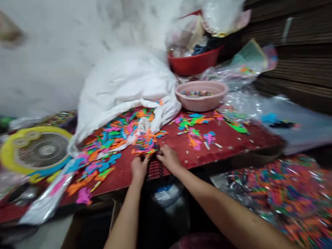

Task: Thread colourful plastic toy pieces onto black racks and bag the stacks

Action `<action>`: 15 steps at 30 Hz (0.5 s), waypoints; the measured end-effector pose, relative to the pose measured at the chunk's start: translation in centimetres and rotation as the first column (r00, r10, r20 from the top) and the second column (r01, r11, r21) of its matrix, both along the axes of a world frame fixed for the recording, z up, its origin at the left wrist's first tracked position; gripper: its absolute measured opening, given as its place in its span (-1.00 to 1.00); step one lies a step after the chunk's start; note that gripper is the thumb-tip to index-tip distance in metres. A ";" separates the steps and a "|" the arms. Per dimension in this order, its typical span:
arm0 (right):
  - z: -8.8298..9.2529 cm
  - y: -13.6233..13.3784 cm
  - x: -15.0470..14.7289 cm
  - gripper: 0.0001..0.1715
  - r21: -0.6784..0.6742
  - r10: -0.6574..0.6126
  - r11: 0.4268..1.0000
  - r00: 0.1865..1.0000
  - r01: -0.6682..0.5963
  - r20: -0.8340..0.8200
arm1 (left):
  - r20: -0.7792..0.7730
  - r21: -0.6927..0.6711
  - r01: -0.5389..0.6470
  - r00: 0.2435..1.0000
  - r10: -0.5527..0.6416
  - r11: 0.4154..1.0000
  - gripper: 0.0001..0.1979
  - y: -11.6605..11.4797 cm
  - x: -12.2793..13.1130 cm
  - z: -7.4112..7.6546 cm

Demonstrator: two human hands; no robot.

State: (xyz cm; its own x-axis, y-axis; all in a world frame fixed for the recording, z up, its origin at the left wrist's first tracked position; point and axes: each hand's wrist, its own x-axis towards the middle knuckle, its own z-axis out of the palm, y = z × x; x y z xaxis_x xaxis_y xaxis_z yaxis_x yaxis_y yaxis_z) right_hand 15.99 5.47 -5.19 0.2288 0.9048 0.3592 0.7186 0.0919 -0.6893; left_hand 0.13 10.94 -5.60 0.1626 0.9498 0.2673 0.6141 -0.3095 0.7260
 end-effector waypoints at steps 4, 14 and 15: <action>-0.4 0.8 0.1 -0.85 0.038 0.039 0.999 0.999 -0.039 -0.015 | 0.143 -0.003 0.030 0.989 -0.029 1.000 -0.74 0.0 -0.2 -0.1; 0.1 2.5 2.5 -0.07 0.129 0.206 0.973 0.974 -0.193 -0.093 | 0.443 0.065 0.169 0.878 -0.180 0.983 -0.52 -1.2 -0.2 0.5; 0.3 2.9 2.7 0.05 0.123 0.269 0.959 0.955 -0.254 -0.128 | 0.452 0.082 0.181 0.870 -0.198 0.980 -0.50 -1.3 -0.2 0.6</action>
State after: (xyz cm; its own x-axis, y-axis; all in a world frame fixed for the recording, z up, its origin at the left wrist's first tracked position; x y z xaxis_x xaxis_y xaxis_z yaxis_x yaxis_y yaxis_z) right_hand 18.73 8.39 -4.91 0.0444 0.8991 0.4354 0.5552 0.3401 -0.7590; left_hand -0.06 9.64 -4.99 0.1903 0.9016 0.3884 0.1443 -0.4171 0.8973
